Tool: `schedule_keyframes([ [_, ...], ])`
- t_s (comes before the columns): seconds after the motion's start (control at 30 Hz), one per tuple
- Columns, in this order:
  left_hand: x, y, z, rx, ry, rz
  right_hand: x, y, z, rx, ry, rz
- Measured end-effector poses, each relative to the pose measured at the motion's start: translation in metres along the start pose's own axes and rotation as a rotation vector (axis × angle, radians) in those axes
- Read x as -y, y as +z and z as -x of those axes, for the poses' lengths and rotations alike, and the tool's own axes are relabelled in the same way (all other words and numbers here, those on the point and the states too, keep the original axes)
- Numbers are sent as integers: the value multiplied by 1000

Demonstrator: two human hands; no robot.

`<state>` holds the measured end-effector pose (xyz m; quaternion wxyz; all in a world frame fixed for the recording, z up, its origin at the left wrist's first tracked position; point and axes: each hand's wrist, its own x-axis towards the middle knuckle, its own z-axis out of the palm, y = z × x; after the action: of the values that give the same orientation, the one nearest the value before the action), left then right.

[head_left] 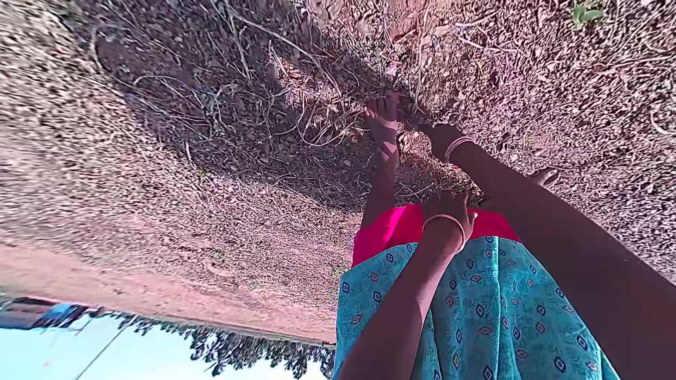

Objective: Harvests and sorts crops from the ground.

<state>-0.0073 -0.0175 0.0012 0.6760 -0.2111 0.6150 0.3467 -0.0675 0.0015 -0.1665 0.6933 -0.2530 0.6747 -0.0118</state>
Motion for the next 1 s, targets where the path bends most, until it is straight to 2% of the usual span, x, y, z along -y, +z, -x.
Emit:
schedule_keyframes([
  [0.07,4,7,-6,23,16,24,-4,-1,2,-101,-9,-89],
  [0.17,5,10,-9,48,43,39,-5,-24,-1,-378,179,-293],
  [0.23,5,15,-10,47,47,41,-8,-34,-8,-386,259,-300],
  [0.47,5,15,-11,52,46,30,-19,-31,-7,-281,40,-79],
  [0.57,5,15,-13,58,46,27,-20,-41,-10,-503,64,-237],
  [0.63,7,18,-10,-3,67,-4,-18,-50,-21,-639,122,-318],
  [0.7,-7,-5,18,-71,24,-60,-17,-57,-36,-650,154,-301],
  [0.77,-46,-68,58,128,-191,-46,-12,-61,-44,-604,192,-233],
  [0.83,-54,-83,65,168,-244,-39,-4,-63,-44,-556,219,-178],
  [0.9,-32,-53,44,90,-131,-40,-4,-62,-38,-503,197,-129],
  [0.93,-11,-19,22,-12,-22,-26,-7,-61,-33,-476,149,-107],
  [1.0,9,10,-6,-26,78,66,-19,-57,-28,-445,40,-96],
])
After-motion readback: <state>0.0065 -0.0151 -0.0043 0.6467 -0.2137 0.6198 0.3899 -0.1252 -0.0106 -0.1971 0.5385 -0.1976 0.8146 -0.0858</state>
